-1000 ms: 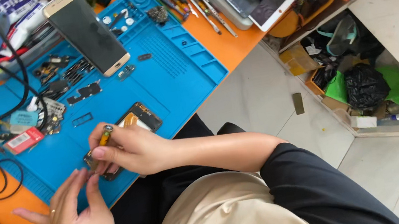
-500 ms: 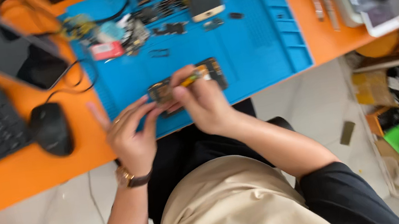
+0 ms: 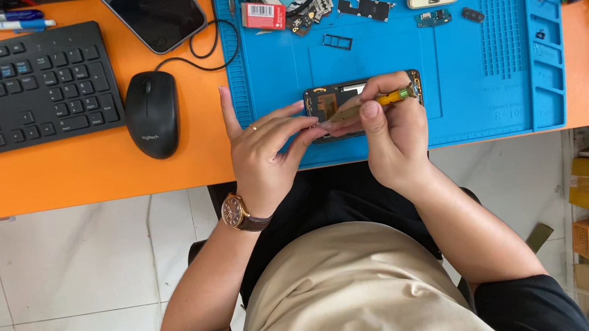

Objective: The person uses a screwdriver to work on the internal components of a disassembled smartphone placed on a blue mat. They also briefly use a calculator app on a tablet to perform calculations.

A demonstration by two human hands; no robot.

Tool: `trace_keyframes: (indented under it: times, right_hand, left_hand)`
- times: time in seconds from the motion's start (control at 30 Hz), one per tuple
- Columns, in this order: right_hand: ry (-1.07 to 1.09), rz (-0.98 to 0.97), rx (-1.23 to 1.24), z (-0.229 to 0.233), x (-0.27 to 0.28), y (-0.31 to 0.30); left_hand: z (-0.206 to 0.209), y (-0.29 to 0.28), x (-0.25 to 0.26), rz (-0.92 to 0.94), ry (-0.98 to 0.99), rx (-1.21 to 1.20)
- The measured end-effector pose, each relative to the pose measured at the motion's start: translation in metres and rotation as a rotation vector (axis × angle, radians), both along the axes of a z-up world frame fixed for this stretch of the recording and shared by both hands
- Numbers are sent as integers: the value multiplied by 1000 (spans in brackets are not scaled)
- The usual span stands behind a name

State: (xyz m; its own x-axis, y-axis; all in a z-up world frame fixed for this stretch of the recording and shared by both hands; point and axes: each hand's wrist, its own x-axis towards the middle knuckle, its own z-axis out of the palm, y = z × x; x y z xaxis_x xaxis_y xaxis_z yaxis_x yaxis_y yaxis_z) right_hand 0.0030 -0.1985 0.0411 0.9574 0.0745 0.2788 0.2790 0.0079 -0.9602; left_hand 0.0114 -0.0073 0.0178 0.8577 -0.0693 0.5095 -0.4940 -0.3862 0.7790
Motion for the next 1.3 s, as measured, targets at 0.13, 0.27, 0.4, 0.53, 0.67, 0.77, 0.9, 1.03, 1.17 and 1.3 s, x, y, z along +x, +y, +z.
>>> trace_keyframes:
  times: [0.13, 0.27, 0.4, 0.53, 0.67, 0.77, 0.9, 1.03, 1.17, 1.3]
  right_hand:
    - [8, -30, -31, 5, 0, 3]
    - [13, -19, -33, 3, 1, 1]
    - [0, -14, -48, -2, 0, -3]
    - [2, -14, -38, -3, -1, -4]
    - [-8, -16, -48, -5, -2, -5]
    - [-14, -22, -67, -6, -2, -4]
    - [-24, -24, -75, -2, -2, -4]
    - [-19, -27, -73, 12, 0, -6]
    - [-46, -22, -95, 12, 0, -7]
    - [-43, -4, -120, 15, -3, -2]
  left_hand:
    - [1, -1, -1, 0, 17, -11]
    - [-2, 0, -1, -4, 23, 1]
    - [-4, 1, -2, -16, 6, -7]
    - [-5, 0, -1, -15, 3, -1]
    - [-3, 0, -2, -13, 10, 13]
    - [-4, 0, -1, -17, 2, 10]
    - [-4, -1, -2, -3, 1, 9]
    - [-4, -1, -1, -9, -27, 27]
    - [-4, -1, -2, -14, -21, 39]
    - [-2, -1, -2, -15, -24, 60]
